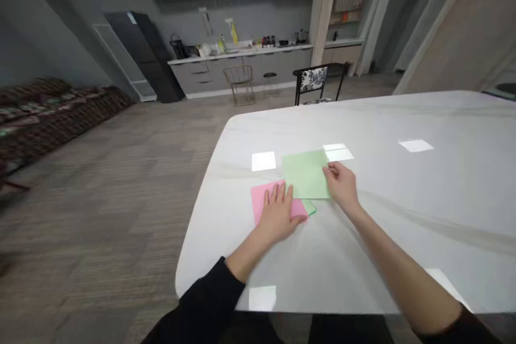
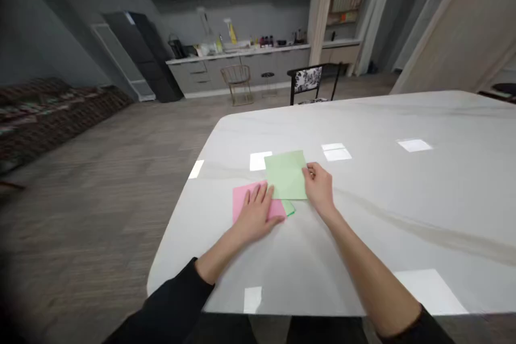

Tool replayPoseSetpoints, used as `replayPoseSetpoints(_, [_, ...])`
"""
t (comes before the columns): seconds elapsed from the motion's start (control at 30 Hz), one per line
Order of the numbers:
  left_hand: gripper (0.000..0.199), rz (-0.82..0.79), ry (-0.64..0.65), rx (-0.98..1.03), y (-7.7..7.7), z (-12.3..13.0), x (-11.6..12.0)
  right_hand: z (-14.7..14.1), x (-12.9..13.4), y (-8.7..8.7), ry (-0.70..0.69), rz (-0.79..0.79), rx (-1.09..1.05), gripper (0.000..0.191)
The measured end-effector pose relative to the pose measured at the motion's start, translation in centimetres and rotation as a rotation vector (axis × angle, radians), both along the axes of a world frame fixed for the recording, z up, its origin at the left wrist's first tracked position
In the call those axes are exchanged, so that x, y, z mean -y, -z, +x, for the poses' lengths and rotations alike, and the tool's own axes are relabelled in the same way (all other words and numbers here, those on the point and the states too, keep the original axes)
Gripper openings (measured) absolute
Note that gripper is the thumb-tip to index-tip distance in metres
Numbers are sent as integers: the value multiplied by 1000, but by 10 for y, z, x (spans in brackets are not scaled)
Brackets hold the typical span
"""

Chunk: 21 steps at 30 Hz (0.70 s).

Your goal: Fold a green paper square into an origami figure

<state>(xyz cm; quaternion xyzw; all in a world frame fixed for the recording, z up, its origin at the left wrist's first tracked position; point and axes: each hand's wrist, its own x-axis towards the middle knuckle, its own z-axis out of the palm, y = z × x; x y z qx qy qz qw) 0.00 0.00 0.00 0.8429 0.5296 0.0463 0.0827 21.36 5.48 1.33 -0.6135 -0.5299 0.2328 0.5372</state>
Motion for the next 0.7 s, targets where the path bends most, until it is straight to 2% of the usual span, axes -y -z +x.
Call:
replayPoseSetpoints(0.1, [87,-16,-28,-27,4,-13,-4,8,-2,8,-34,-115,-104,29])
replayPoseSetpoints(0.2, [86,-55,-70,-62,2,-38,-13,6,0,14,-81,-181,-133,31])
replayPoseSetpoints(0.4, [66,-222,-221,-175,-19,-97,-34,-25,21,13,-217,-261,-76,27])
replayPoseSetpoints(0.57, [64,-248,-286,-178,-27,-123,-46,-42,35,8,-230,-241,88,17])
replayPoseSetpoints(0.67, [64,-207,-316,-159,-30,-118,-47,-44,37,7,-196,-207,400,14])
replayPoseSetpoints(0.7, [62,-143,-328,-150,-32,-112,-45,-44,37,7,-178,-219,524,14])
